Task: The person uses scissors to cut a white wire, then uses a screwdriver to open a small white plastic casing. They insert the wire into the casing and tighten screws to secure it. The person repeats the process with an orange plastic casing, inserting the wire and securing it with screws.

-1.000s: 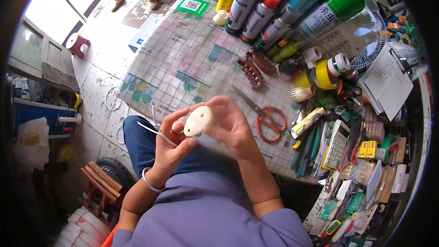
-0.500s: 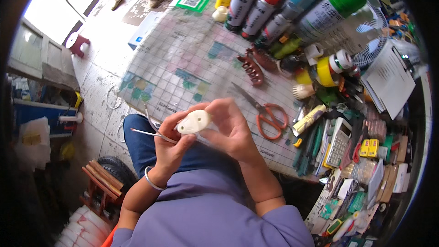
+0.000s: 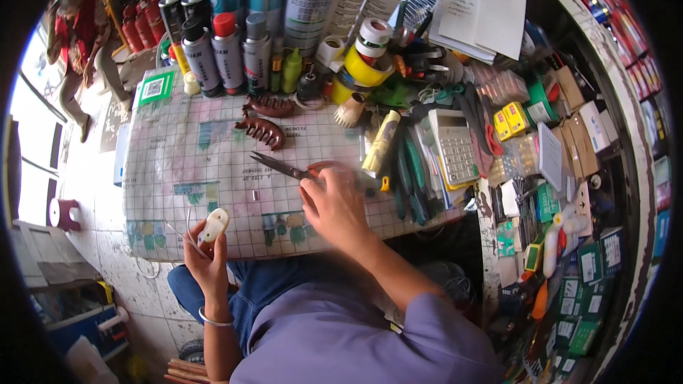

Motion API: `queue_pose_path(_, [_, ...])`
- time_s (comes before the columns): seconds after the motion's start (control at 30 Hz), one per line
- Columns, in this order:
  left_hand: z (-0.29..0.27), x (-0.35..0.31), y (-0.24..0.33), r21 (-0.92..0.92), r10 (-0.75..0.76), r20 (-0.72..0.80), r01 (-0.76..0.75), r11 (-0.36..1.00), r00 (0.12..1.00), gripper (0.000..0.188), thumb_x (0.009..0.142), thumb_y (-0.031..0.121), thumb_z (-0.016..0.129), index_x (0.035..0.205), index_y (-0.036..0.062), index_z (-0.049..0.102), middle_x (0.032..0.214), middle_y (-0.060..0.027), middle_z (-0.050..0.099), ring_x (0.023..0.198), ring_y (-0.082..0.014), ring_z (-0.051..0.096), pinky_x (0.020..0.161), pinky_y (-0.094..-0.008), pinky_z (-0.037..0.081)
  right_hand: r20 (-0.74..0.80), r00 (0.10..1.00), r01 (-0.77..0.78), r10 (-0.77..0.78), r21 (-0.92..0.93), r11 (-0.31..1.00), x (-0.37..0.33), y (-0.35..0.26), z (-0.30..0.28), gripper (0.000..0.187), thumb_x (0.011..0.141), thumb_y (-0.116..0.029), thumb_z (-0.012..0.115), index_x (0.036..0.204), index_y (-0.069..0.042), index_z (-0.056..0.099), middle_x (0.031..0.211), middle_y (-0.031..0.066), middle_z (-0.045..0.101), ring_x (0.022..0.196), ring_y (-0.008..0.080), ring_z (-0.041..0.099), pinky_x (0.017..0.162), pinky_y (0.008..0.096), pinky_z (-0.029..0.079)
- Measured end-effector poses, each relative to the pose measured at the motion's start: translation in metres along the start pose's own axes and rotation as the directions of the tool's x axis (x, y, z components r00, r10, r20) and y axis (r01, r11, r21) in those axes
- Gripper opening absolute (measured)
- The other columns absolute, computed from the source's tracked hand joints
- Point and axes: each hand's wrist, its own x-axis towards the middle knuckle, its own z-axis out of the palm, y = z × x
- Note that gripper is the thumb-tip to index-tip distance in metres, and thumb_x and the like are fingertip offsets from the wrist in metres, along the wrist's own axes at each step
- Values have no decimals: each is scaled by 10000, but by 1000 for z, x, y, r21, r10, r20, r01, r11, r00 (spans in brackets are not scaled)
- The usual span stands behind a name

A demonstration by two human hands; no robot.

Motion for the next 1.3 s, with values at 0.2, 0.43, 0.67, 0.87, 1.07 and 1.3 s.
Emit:
queue_pose_path(0.2, [-2, -1, -1, -32, -10, 21, 11, 999, 1000, 378, 862, -18, 628, 1205, 7, 471, 1038, -69, 613, 708, -24, 551, 537, -126, 389, -89, 994, -63, 63, 13, 998, 4, 5, 3, 335, 725, -225, 736, 972, -100, 546, 993, 95, 475, 843, 282, 604, 651, 402, 508])
queue_pose_path(0.43, [-6, 0, -8, 33, 7, -21, -6, 999, 1000, 422, 831, -49, 644, 1226, -16, 499, 1075, -39, 564, 652, -2, 473, 527, -135, 364, -289, 905, -348, 312, -80, 934, -6, 49, -51, 363, 731, -248, 754, 1008, -120, 558, 953, 64, 524, 748, 275, 601, 610, 394, 494])
queue_pose_path(0.67, [-13, -12, -2, -64, -106, -70, 101, 993, 992, 388, 819, -67, 629, 1195, -11, 548, 1116, -48, 544, 700, -17, 498, 586, -136, 406, -175, 952, -268, 251, -81, 960, 3, 72, -40, 352, 752, -150, 718, 1084, -112, 609, 1126, 90, 516, 894, 308, 604, 727, 405, 496])
queue_pose_path(0.87, [-21, -16, 2, -200, -228, -109, 203, 959, 968, 447, 824, -29, 655, 1256, 11, 548, 959, -19, 645, 633, -28, 537, 532, -168, 459, -19, 916, -400, 400, -76, 913, -11, 76, -45, 598, 763, -112, 695, 1314, -134, 461, 1107, 137, 575, 987, 346, 578, 793, 429, 470])
queue_pose_path(1.07, [-26, -24, -3, -303, -216, -72, 185, 935, 974, 475, 809, 4, 692, 1256, -23, 536, 970, -47, 656, 624, -36, 555, 507, -165, 457, -40, 942, -318, 332, -415, 852, -8, 65, -31, 815, 721, -121, 728, 1420, -191, 315, 1065, 168, 588, 984, 359, 570, 809, 458, 450])
queue_pose_path(1.3, [-24, -31, 28, -426, 33, -16, -37, 904, 999, 537, 767, -74, 695, 1263, -21, 496, 1255, -147, 548, 1176, -215, 526, 973, -320, 433, -248, 850, -525, 464, -332, 784, -10, 64, -71, 619, 711, -139, 655, 1294, -141, 447, 929, 120, 630, 883, 329, 604, 772, 451, 461])
